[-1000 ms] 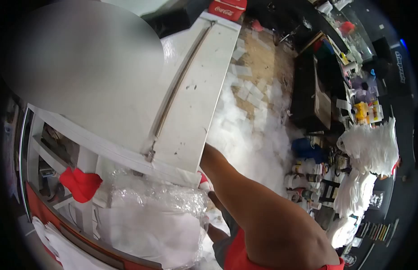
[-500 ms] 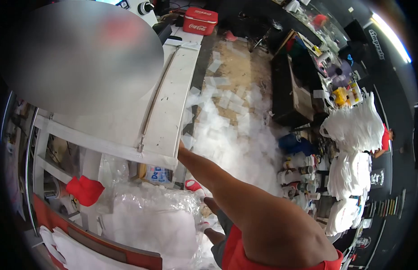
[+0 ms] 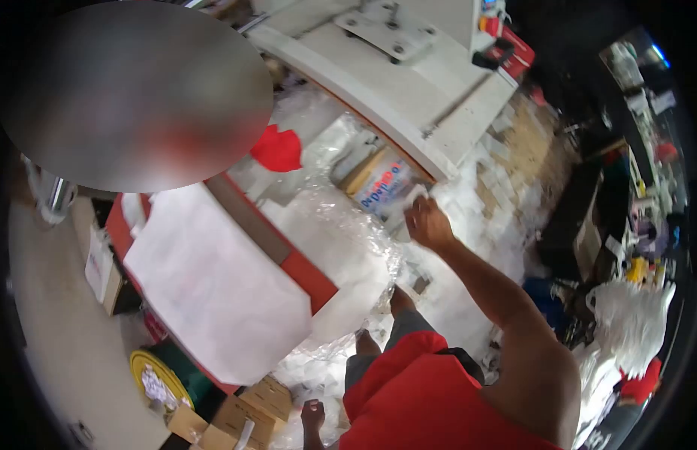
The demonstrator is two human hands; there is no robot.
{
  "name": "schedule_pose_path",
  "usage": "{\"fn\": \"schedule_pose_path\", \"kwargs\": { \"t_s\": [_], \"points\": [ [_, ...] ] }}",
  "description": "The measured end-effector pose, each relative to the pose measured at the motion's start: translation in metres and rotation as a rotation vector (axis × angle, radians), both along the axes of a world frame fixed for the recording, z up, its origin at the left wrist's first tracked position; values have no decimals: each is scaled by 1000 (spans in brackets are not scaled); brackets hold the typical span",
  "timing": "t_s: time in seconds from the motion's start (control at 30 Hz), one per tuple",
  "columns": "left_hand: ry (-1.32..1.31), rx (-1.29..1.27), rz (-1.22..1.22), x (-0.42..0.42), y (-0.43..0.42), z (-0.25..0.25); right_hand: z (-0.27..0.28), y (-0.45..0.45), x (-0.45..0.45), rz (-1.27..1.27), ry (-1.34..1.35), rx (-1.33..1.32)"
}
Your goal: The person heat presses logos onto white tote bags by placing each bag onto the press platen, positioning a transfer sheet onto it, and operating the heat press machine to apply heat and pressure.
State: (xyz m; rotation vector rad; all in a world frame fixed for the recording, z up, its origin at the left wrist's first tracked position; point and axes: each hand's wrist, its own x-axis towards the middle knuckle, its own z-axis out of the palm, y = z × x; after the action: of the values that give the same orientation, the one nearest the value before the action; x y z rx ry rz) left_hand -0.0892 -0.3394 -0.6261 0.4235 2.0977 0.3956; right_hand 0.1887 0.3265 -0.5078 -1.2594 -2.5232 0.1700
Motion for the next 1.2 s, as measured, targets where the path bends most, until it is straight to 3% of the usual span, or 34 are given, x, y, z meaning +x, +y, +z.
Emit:
{"fn": "schedule_pose_path", "kwargs": {
  "t_s": [0.07, 0.13, 0.17, 0.23, 0.3, 0.37, 0.4, 0.43, 0.47, 0.5, 0.53, 0.57, 0.63, 0.77, 0.8, 0.87, 0.9, 0.97, 1.03, 1.1, 1.2],
  "points": [
    [53, 12, -236, 5, 64, 59, 75, -67, -19, 146, -73, -136],
    [-175, -23, -180, -6, 75, 63, 171, -86, -43, 492, -141, -791],
    [-414, -106, -75, -16, 112, 108, 240, -95, -69, 457, -155, -1044],
    [-643, 73, 20, -36, 138, 155, 280, -102, -90, 660, 110, -1163],
    [-802, 321, 105, -69, 150, 198, 284, -108, -122, 583, 402, -1163],
    [-550, 263, 68, -97, 185, 292, 263, -112, -163, 409, 568, -1152],
    [-483, 531, -10, -112, 166, 276, 250, -114, -187, 306, 646, -1152],
    [-409, 464, 116, -124, 173, 301, 238, -119, -213, 197, 723, -1142],
    [-383, 677, 188, -138, 165, 288, 226, -123, -235, 137, 826, -1121],
    [-162, 604, 207, -146, 176, 309, 209, -125, -253, 68, 933, -1098],
    [-72, 744, 286, -156, 178, 297, 178, -122, -269, 1, 1046, -1140],
    [195, 736, 176, -168, 186, 298, 162, -121, -284, 20, 1042, -1139],
    [297, 883, 290, -188, 202, 274, 140, -123, -311, -209, 1215, -1188],
    [524, 931, 319, -207, 244, 260, 101, -117, -347, -314, 1276, -1165],
    [528, 936, 319, -210, 252, 252, 113, -120, -346, -308, 1279, -1163],
    [763, 938, 178, -214, 265, 242, 151, -129, -339, -260, 891, -1111],
    [766, 941, 180, -212, 271, 247, 147, -128, -335, -255, 892, -1110],
    [961, 878, 46, -202, 285, 261, 128, -123, -317, 40, 700, -170],
    [904, 879, 48, -196, 298, 260, 132, -131, -311, 159, 698, -190],
    [1044, 858, -84, -191, 308, 260, 140, -140, -304, 452, 438, -46],
    [1049, 723, -150, -187, 314, 243, 108, -134, -303, 484, 329, 3]
  ]
}}
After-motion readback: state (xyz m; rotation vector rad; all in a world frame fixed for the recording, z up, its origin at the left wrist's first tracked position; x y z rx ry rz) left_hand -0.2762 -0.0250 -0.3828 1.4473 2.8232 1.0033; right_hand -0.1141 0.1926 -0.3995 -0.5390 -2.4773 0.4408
